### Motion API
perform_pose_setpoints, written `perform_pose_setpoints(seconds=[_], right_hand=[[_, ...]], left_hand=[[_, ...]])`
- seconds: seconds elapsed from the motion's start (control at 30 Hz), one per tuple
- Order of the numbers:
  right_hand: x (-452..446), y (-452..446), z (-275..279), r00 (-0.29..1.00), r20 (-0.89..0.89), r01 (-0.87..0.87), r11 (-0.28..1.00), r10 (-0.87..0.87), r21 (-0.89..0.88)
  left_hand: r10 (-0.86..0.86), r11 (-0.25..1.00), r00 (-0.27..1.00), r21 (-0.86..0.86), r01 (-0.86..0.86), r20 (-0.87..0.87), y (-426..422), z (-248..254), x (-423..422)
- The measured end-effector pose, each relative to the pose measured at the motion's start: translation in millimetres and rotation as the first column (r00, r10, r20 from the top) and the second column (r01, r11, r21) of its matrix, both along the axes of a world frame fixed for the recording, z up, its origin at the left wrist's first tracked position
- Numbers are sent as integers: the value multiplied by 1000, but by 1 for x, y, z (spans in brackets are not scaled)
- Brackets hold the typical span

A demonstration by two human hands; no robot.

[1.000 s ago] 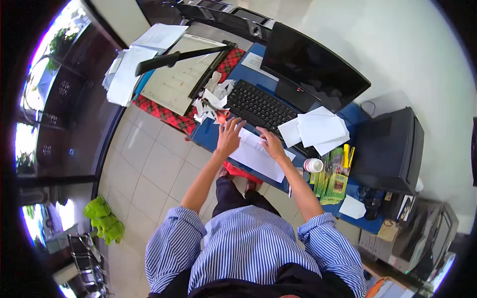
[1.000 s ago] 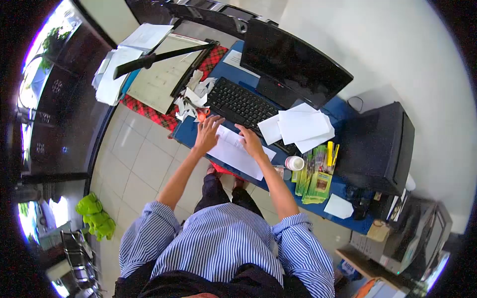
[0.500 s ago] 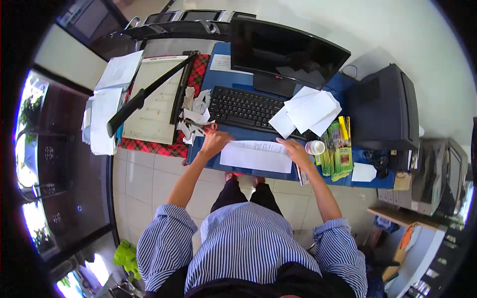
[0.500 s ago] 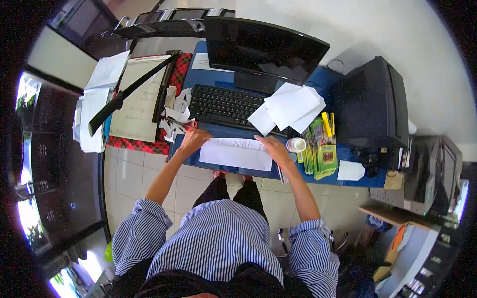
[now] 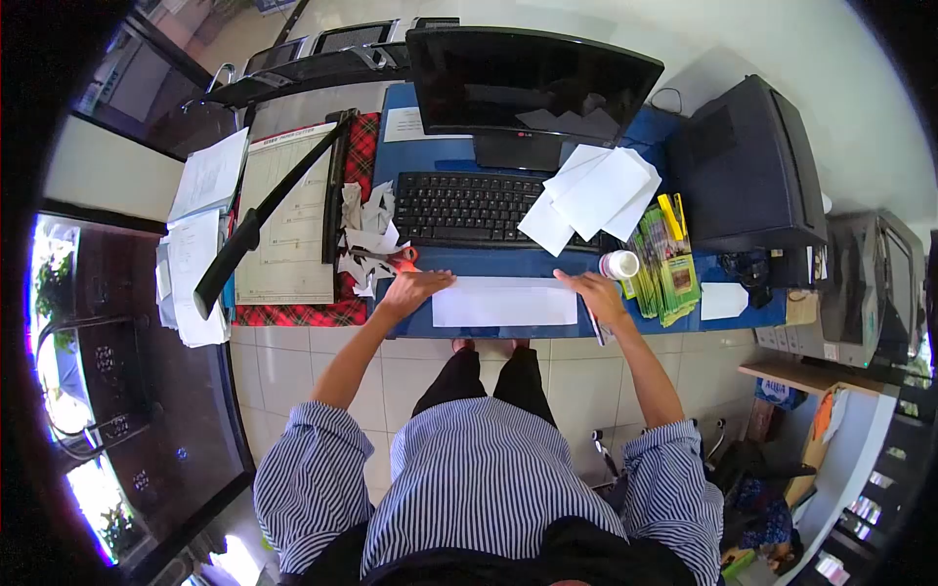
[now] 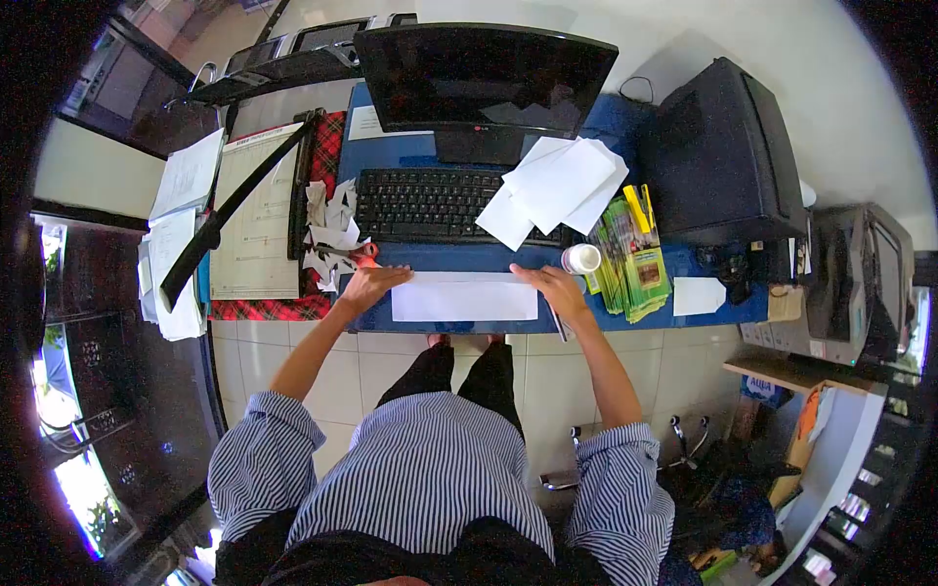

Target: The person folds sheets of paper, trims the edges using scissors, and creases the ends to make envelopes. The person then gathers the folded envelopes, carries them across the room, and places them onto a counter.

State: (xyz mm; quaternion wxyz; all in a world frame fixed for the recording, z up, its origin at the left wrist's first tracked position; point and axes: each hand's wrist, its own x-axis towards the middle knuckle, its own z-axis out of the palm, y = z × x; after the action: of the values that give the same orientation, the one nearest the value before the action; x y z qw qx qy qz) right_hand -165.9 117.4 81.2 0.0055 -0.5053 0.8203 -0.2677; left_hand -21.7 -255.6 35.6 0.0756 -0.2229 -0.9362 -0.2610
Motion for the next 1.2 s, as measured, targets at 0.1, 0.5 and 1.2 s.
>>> perform_pose_setpoints(seconds=[0.1, 0.5, 1.2], right_hand=[[-1, 5, -10, 998, -51, 29, 998, -26, 59], [-6, 11, -20, 987, -161, 27, 988, -2, 152], [-4, 10, -36, 883, -463, 18, 978, 82, 207]], left_hand=[[-18, 993, 999, -121, 13, -41, 0, -3, 2], [-70, 972, 990, -233, 40, -122, -3, -18, 3], [-130, 944, 984, -318, 86, -120, -10, -32, 6]])
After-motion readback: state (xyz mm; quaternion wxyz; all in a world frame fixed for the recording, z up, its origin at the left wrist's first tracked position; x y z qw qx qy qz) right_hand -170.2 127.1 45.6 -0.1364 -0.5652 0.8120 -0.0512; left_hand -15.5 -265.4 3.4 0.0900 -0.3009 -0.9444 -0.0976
